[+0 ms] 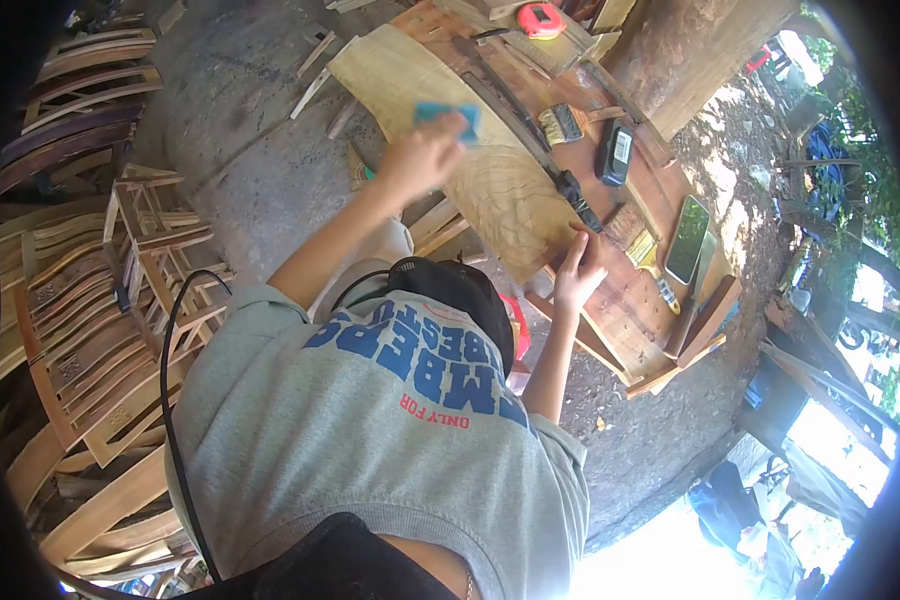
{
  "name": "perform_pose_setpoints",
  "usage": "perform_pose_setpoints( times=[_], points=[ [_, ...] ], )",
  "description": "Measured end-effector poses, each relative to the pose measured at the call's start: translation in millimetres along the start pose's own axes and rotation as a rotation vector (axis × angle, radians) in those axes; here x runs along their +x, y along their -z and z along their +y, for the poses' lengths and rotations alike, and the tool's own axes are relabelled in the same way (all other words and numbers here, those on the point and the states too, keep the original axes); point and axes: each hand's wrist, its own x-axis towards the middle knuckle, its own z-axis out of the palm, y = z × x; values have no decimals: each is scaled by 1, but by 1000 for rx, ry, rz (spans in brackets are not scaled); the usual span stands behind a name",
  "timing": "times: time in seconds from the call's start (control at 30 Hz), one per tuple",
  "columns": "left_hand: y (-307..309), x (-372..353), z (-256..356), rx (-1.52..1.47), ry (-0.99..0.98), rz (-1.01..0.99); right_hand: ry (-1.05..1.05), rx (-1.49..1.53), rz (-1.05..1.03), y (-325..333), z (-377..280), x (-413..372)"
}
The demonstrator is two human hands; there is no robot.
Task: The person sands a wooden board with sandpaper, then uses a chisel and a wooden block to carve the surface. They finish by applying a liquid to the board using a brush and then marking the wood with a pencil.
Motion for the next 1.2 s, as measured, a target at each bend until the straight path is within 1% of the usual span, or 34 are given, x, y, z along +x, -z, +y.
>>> perform_pose_setpoints(
  times=[0.1,0.13,0.17,0.23,0.3,0.37,0.4,0.47,0.5,0.53,0.57,0.6,0.63,0.67,0.7,0.77,0.83,0.9,0.93,1.0,1.03,1.07,1.1,1.13,1.17,1.2],
  points=[
    [18,42,-73,90,267,116,-16,-15,-8,1,-1,0],
    [22,53,-98,83,317,129,-15,-13,-3,1,0,0],
    [15,59,-122,98,228,337,-36,-9,-9,1,2,-1],
    [27,60,-107,151,295,244,-53,-2,-9,2,3,0],
    [36,50,-61,166,362,80,-56,-3,-20,2,2,0],
    [23,31,-30,136,180,15,-75,5,-20,2,0,1],
    [12,24,-30,135,176,12,-97,7,-31,3,-3,2],
    [-6,14,-31,-24,-15,260,-122,6,-42,4,-3,2],
    [15,23,-35,179,76,112,-108,13,-52,4,-1,3],
    [22,35,-55,246,201,86,-96,19,-63,5,0,2],
    [35,47,-71,242,281,127,-100,17,-65,5,0,2],
    [43,60,-95,335,326,152,-94,35,-71,4,-1,3],
    [42,69,-125,333,322,239,-86,52,-74,4,-2,4],
    [43,77,-138,333,339,295,-94,59,-74,3,-2,4],
    [41,77,-131,331,336,297,-92,58,-69,4,-3,5],
    [37,66,-101,329,409,177,-125,35,-88,5,-3,5],
    [22,40,-47,163,286,136,-133,42,-82,4,-3,5],
    [-2,5,0,181,23,183,-129,39,-88,6,-6,6],
    [-1,4,2,175,23,179,-124,47,-75,5,-7,6],
    [10,-2,-1,176,3,142,-127,45,-75,5,-1,6],
    [12,12,-30,289,125,77,-128,49,-78,4,0,4],
    [26,28,-47,329,258,106,-122,44,-93,5,-2,5],
    [28,38,-85,294,239,257,-123,45,-100,5,-2,5],
    [35,50,-104,337,301,331,-129,43,-113,6,-1,5],
    [33,49,-103,337,303,332,-133,41,-126,6,-1,6],
    [30,50,-99,237,327,292,-130,40,-126,7,0,6]
  ],
)
